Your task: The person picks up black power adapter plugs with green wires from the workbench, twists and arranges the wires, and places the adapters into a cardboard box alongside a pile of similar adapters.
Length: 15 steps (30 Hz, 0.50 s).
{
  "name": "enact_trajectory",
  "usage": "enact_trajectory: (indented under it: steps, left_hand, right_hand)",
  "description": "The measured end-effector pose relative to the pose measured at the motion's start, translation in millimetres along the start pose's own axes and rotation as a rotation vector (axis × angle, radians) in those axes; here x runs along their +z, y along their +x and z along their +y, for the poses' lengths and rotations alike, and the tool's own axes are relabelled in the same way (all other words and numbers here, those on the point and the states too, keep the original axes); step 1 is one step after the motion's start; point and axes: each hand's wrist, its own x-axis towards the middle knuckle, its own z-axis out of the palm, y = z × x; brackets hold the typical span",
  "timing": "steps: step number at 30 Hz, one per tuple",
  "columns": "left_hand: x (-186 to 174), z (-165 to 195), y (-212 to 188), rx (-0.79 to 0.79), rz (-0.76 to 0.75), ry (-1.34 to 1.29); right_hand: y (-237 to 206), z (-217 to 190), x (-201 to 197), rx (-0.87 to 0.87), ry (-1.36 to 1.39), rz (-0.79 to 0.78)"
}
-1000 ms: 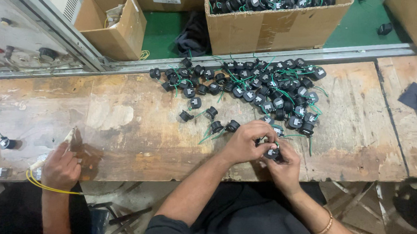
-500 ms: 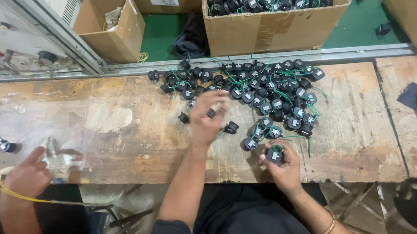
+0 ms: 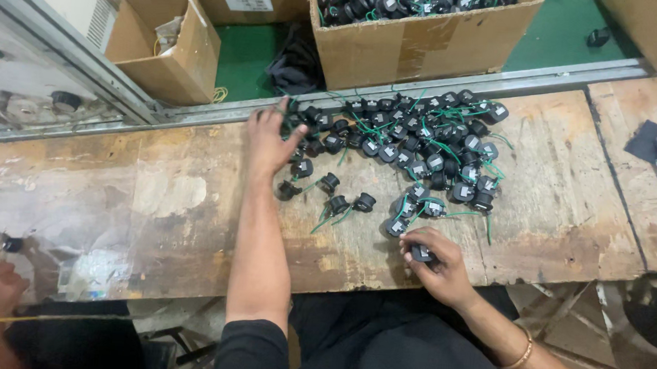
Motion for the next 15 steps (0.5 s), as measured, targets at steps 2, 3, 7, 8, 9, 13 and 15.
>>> enact_trajectory:
  steps: [2, 3, 7, 8, 9, 13, 15]
  left_hand:
    - [3, 6, -3, 0.09, -0.096, -0.016]
    - [5, 10, -6, 0.109, -0.135, -0.041]
    - [15, 29, -17, 0.176, -0.216, -0.194]
    - [18, 33, -20, 0.202, -0.239, -0.198]
    - [20, 38, -23, 0.227, -0.263, -0.204]
    - [29, 50, -32, 0.247, -0.284, -0.267]
    - [31, 53, -34, 0.269, -0.268, -0.302]
  right_hand:
    - [1, -2, 1, 0.025, -0.008, -0.061]
    - [2, -2, 2, 0.031, -0.016, -0.09]
    - [4, -6, 5, 0.046, -0.037, -0.109]
    - [4, -8, 6, 0.056, -0.035, -0.108]
    - [4, -9, 6, 0.066, -0.032, -0.108]
    - [6, -10, 5, -0.019, -0.05, -0.101]
    - [6, -10, 4, -0.035, -0.058, -0.09]
